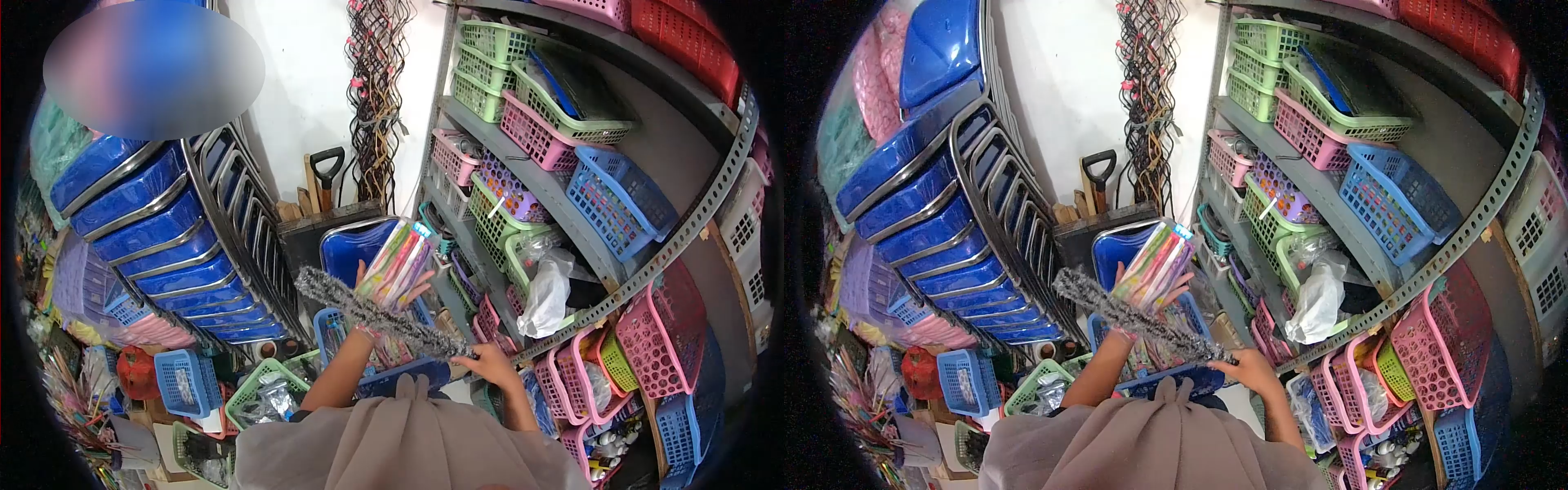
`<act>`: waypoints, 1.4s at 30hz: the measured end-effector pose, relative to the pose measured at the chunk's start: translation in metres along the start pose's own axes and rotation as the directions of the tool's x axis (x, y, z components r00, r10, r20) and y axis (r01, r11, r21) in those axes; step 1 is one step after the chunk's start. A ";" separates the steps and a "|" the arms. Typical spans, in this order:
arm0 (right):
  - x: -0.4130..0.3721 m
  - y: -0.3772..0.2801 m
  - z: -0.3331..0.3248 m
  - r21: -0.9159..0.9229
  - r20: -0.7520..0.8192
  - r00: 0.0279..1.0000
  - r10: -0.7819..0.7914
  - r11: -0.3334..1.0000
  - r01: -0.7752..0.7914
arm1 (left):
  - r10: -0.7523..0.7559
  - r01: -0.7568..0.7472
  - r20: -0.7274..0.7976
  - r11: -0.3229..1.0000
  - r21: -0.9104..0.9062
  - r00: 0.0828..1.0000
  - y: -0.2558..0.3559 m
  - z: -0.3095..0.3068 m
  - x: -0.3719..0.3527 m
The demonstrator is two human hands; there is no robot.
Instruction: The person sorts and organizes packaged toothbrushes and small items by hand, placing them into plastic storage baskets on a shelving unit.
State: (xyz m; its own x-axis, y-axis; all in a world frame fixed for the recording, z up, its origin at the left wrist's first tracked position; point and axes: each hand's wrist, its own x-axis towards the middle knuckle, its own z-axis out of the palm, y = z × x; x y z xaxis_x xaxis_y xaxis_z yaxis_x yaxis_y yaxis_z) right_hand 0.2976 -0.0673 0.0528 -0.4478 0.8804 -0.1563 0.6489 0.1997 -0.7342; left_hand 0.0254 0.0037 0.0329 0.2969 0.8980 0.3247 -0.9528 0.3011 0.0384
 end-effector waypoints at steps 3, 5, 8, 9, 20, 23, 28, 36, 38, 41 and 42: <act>0.006 0.012 0.012 0.097 -0.178 0.984 -0.012 0.995 0.029 | 0.055 -0.057 0.017 0.993 0.102 0.998 -0.001 -0.005 0.002; 0.010 0.013 0.019 0.112 -0.178 0.980 -0.090 0.988 0.111 | 0.094 -0.092 -0.016 0.989 0.119 0.995 -0.002 -0.010 0.004; 0.010 0.011 0.017 0.025 -0.154 0.961 -0.230 0.971 0.236 | 0.097 -0.100 -0.046 0.992 -0.071 0.994 -0.001 0.001 0.002; 0.012 0.013 0.017 -0.001 -0.112 0.989 -0.091 0.996 0.092 | 0.117 -0.120 -0.036 0.990 -0.077 0.992 0.001 -0.007 0.003; 0.031 0.010 0.037 -0.082 -0.132 0.990 -0.048 0.996 0.037 | 0.167 -0.168 -0.022 0.973 -0.156 0.986 0.027 -0.060 -0.014; 0.046 0.039 0.058 -0.214 -0.031 0.960 -0.280 0.940 0.267 | 0.226 -0.242 -0.190 0.968 -0.064 0.955 0.031 -0.040 -0.023; 0.054 0.012 0.058 -0.074 -0.039 0.988 -0.147 0.987 0.144 | 0.281 -0.314 -0.218 0.940 -0.135 0.935 0.038 -0.046 -0.049; 0.078 0.029 0.084 -0.074 0.176 0.978 -0.114 0.989 0.129 | 0.372 -0.406 -0.317 0.913 -0.045 0.872 0.059 -0.080 -0.092; 0.103 0.086 0.117 0.153 -0.108 0.994 -0.018 0.988 0.034 | 0.320 -0.330 -0.210 0.944 -0.013 0.924 0.075 -0.111 -0.106; 0.115 0.105 0.132 0.014 -0.112 0.988 0.111 0.994 -0.110 | 0.354 -0.364 -0.304 0.931 0.026 0.884 0.079 -0.112 -0.134; 0.115 0.101 0.134 -0.048 -0.136 0.978 0.155 0.985 -0.163 | 0.399 -0.366 -0.315 0.917 0.161 0.861 0.077 -0.114 -0.146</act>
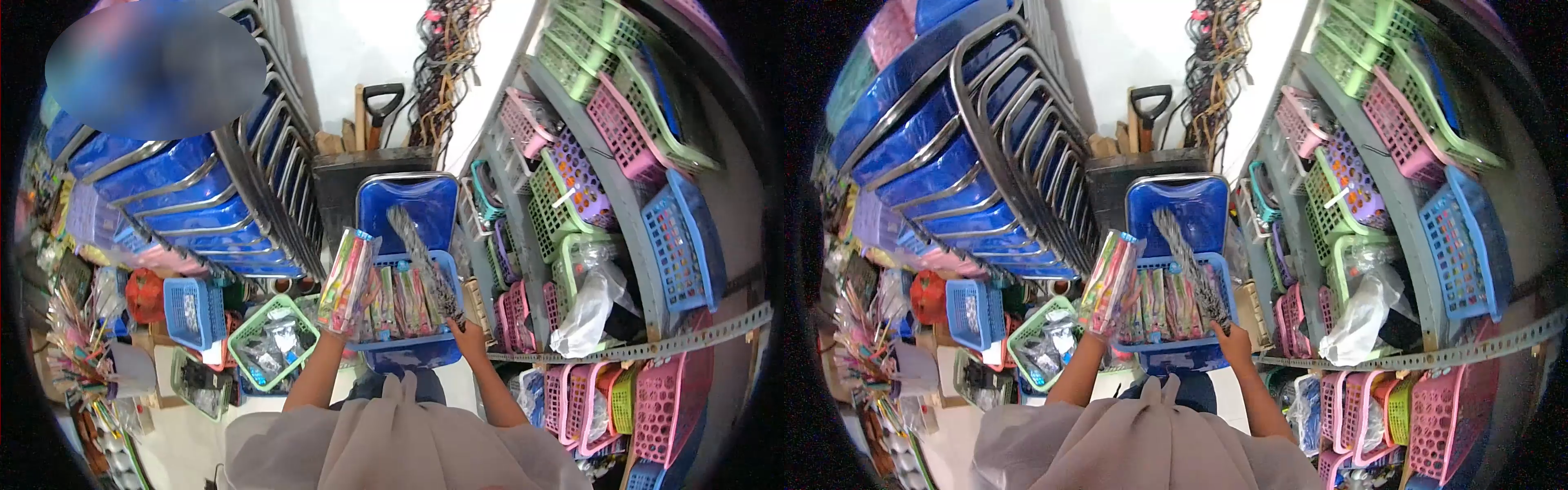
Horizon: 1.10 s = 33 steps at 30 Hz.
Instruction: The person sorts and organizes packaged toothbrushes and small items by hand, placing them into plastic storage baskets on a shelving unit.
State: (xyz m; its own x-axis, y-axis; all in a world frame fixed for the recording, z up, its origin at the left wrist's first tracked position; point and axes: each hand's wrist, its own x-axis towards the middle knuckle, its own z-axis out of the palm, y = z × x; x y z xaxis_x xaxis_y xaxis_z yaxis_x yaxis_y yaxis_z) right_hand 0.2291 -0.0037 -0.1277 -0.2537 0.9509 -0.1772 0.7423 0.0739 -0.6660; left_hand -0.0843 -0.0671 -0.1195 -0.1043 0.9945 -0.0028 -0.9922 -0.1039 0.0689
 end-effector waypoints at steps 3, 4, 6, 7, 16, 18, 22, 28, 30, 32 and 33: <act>0.014 0.017 0.017 -0.271 0.169 0.985 0.014 0.962 0.033 | 0.060 -0.070 -0.085 0.990 -0.122 0.995 0.011 -0.002 -0.022; 0.025 0.023 0.029 -0.265 0.180 0.984 -0.001 0.963 0.049 | 0.071 -0.080 -0.083 0.990 -0.118 0.994 0.013 0.004 -0.030; 0.037 0.029 0.049 -0.337 0.250 0.965 -0.076 0.928 0.160 | 0.084 -0.094 -0.092 0.989 -0.110 0.992 0.014 0.010 -0.044; 0.043 0.029 0.056 -0.257 0.269 0.958 -0.105 0.950 0.176 | 0.084 -0.098 -0.116 0.989 -0.115 0.990 0.012 0.010 -0.049; 0.050 -0.021 0.064 0.061 0.068 0.911 -0.408 0.913 0.404 | -0.094 0.049 -0.198 0.974 -0.220 0.976 -0.029 0.036 -0.027; 0.026 -0.061 0.017 0.042 -0.034 0.900 -0.435 0.899 0.437 | -0.174 0.301 -0.320 0.863 0.406 0.931 -0.043 0.038 -0.010; -0.007 -0.094 -0.080 -0.320 -0.033 0.793 -0.609 0.758 0.569 | -0.425 0.465 -0.206 0.698 0.544 0.881 -0.087 0.084 -0.003; -0.039 -0.064 -0.157 -0.376 0.022 0.828 -0.560 0.763 0.526 | -0.751 0.810 -0.363 0.379 0.446 0.552 -0.145 0.126 0.040; -0.037 -0.060 -0.181 -0.314 0.172 0.858 -0.484 0.799 0.513 | -0.688 0.763 -0.436 0.270 0.587 0.580 -0.161 0.152 0.043; -0.048 -0.068 -0.208 -0.352 -0.003 0.816 -0.578 0.765 0.540 | -0.839 0.793 -0.261 0.284 0.538 0.478 -0.175 0.128 0.071; -0.052 -0.073 -0.223 -0.363 -0.060 0.814 -0.578 0.772 0.522 | -0.843 0.754 -0.277 0.208 0.623 0.461 -0.177 0.114 0.094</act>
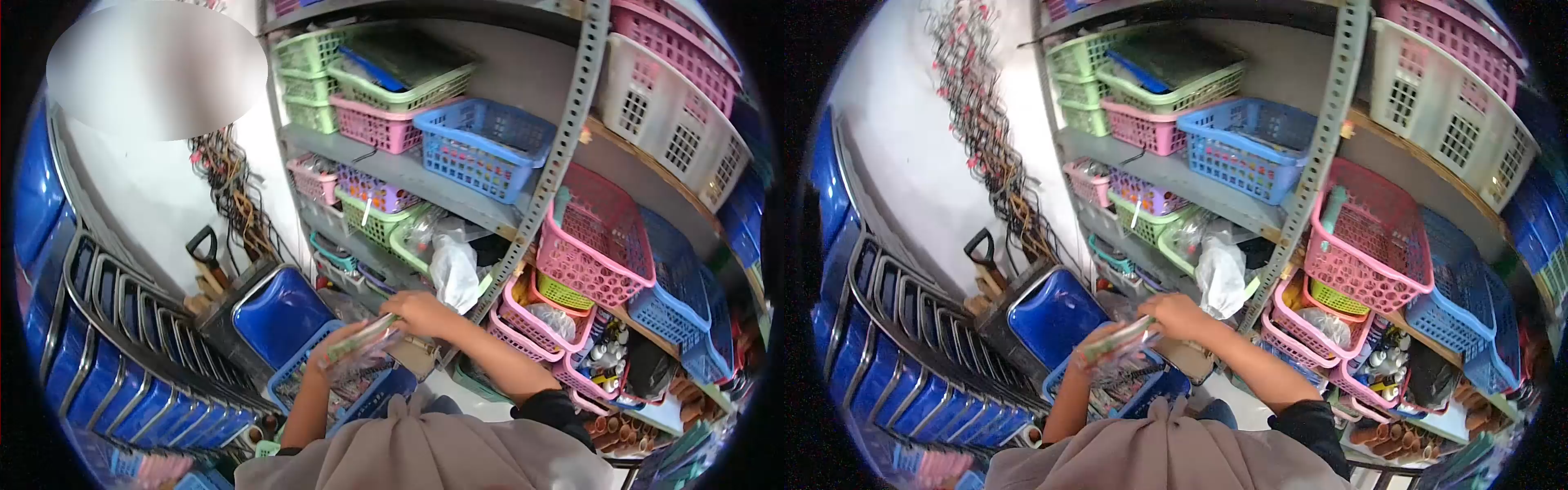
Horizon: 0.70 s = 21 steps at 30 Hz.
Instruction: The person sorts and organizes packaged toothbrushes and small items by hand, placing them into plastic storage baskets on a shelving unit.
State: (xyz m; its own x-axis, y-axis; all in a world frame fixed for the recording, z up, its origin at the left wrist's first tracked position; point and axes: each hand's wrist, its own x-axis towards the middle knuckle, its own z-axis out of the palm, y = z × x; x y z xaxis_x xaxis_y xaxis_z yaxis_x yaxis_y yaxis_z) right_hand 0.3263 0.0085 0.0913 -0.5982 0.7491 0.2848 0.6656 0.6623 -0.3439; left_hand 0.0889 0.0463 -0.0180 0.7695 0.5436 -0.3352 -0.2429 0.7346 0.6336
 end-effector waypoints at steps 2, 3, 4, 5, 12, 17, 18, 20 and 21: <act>0.003 0.005 -0.025 -0.061 -0.126 0.992 -0.017 0.998 0.009 | 0.132 -0.132 0.227 0.991 -0.014 0.965 0.023 0.027 -0.001; 0.003 0.000 -0.044 -0.066 -0.190 0.982 0.012 0.998 -0.024 | 0.269 -0.262 0.428 0.962 -0.077 0.863 0.038 0.043 -0.002; 0.006 0.000 -0.062 -0.068 -0.225 0.974 0.027 0.997 -0.043 | 0.249 -0.213 0.535 0.968 -0.130 0.808 0.060 0.052 -0.001; 0.008 -0.001 -0.078 -0.065 -0.258 0.965 0.042 0.996 -0.061 | 0.189 -0.180 0.387 0.982 -0.061 0.902 0.070 0.028 0.021; 0.035 -0.010 -0.177 -0.058 -0.417 0.875 0.246 0.954 -0.296 | 0.580 -0.661 0.347 0.726 0.189 0.737 0.127 0.134 0.042; 0.059 0.004 -0.237 -0.224 -0.508 0.857 0.082 0.949 -0.223 | 0.762 -0.759 0.196 0.511 0.403 0.617 0.183 0.195 0.080; 0.064 0.002 -0.251 -0.263 -0.514 0.852 0.104 0.926 -0.271 | 0.796 -0.803 0.229 0.456 0.384 0.561 0.193 0.202 0.094; 0.076 0.011 -0.278 -0.325 -0.518 0.849 0.101 0.895 -0.305 | 0.813 -0.827 0.234 0.443 0.346 0.533 0.209 0.222 0.110; 0.081 0.019 -0.290 -0.383 -0.528 0.848 0.052 0.876 -0.293 | 0.830 -0.847 0.232 0.429 0.314 0.506 0.216 0.233 0.119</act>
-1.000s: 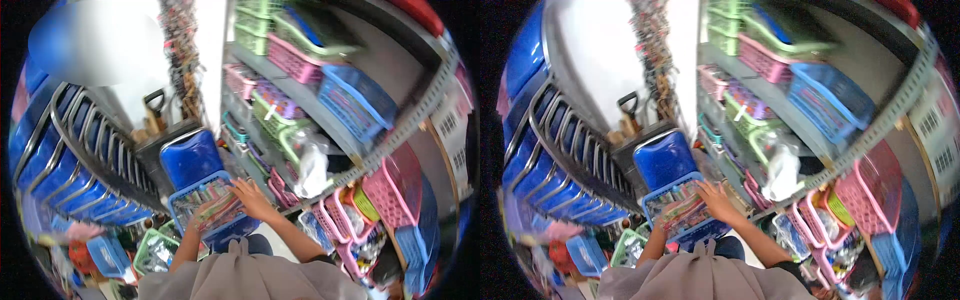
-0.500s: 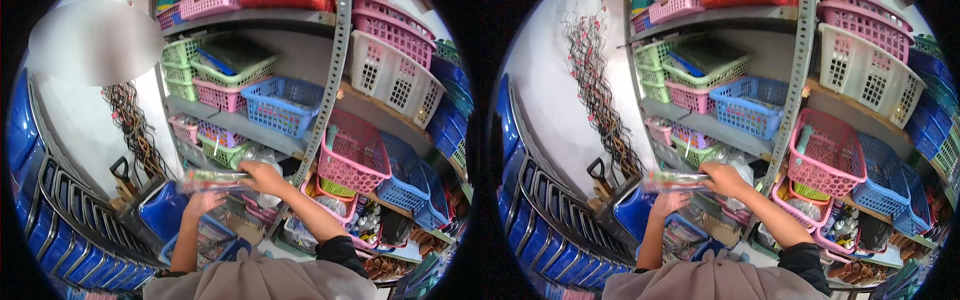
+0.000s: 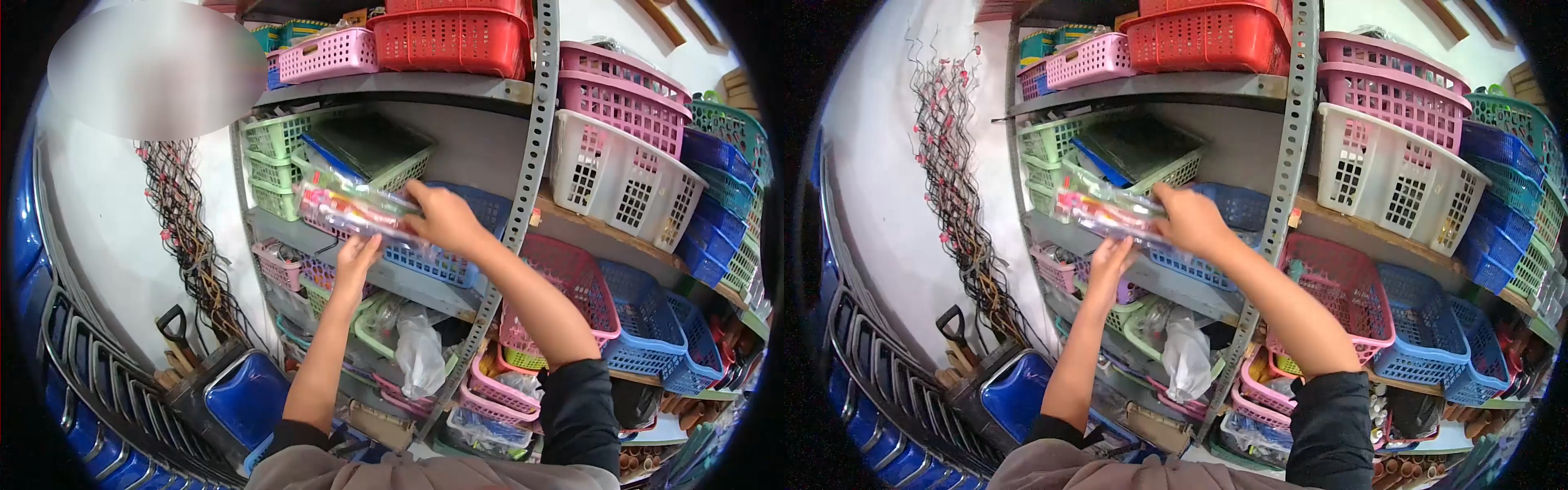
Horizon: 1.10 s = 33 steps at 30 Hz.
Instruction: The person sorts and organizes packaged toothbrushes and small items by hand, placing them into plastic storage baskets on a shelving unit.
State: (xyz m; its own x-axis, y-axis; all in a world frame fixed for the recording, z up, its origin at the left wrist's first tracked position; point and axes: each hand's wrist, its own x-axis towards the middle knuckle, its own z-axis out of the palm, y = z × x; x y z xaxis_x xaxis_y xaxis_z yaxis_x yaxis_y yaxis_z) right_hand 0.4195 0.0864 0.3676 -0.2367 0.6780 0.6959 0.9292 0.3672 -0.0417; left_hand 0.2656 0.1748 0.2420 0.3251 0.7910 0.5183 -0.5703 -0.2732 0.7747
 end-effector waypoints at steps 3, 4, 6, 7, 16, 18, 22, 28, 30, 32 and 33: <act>0.029 0.007 -0.019 -0.163 -0.034 0.993 0.113 0.980 -0.117 | 0.043 -0.043 -0.008 0.999 0.014 0.999 -0.010 0.020 0.031; 0.036 0.014 -0.021 -0.249 -0.066 0.994 0.087 0.963 -0.101 | 0.036 -0.036 -0.008 0.999 0.012 0.999 -0.025 0.019 0.042; 0.049 0.038 -0.008 -0.364 -0.104 0.983 0.149 0.914 -0.177 | 0.447 -0.466 0.190 0.663 0.586 0.874 -0.052 0.022 0.057; 0.050 0.044 -0.003 -0.367 -0.103 0.982 0.157 0.912 -0.185 | 0.470 -0.526 0.276 0.562 0.638 0.838 -0.053 0.026 0.057; 0.063 0.095 0.036 -0.594 -0.013 0.861 0.508 0.690 -0.415 | 0.382 -0.472 0.354 0.279 0.837 0.854 -0.086 0.034 0.057; 0.066 0.102 0.039 -0.587 0.118 0.810 0.574 0.698 -0.409 | 0.394 -0.465 0.343 0.275 0.841 0.853 -0.088 0.034 0.054; 0.077 0.129 0.062 -0.605 0.105 0.539 0.836 0.484 -0.633 | 0.382 -0.452 0.331 0.289 0.844 0.863 -0.089 0.034 0.054; 0.083 0.175 0.087 -0.555 0.043 0.370 0.928 0.330 -0.763 | 0.402 -0.462 0.311 0.364 0.809 0.861 -0.090 0.038 0.050; 0.090 0.197 0.096 -0.548 0.083 0.332 0.940 0.321 -0.772 | 0.410 -0.463 0.310 0.355 0.812 0.858 -0.091 0.038 0.050; 0.098 0.219 0.100 -0.611 0.141 0.246 0.959 0.280 -0.741 | 0.429 -0.480 0.313 0.365 0.798 0.847 -0.091 0.037 0.051; 0.103 0.226 0.099 -0.603 0.149 0.256 0.955 0.293 -0.742 | 0.421 -0.472 0.311 0.362 0.803 0.852 -0.091 0.038 0.052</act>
State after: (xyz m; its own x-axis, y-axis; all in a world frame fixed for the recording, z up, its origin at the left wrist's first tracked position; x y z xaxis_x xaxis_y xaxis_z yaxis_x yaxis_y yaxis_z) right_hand 0.5774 0.3025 0.3590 0.7845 0.6193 0.0320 0.6192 -0.7794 -0.0962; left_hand 0.3626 0.2196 0.2122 0.2711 0.3886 0.8806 0.2457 -0.9125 0.3270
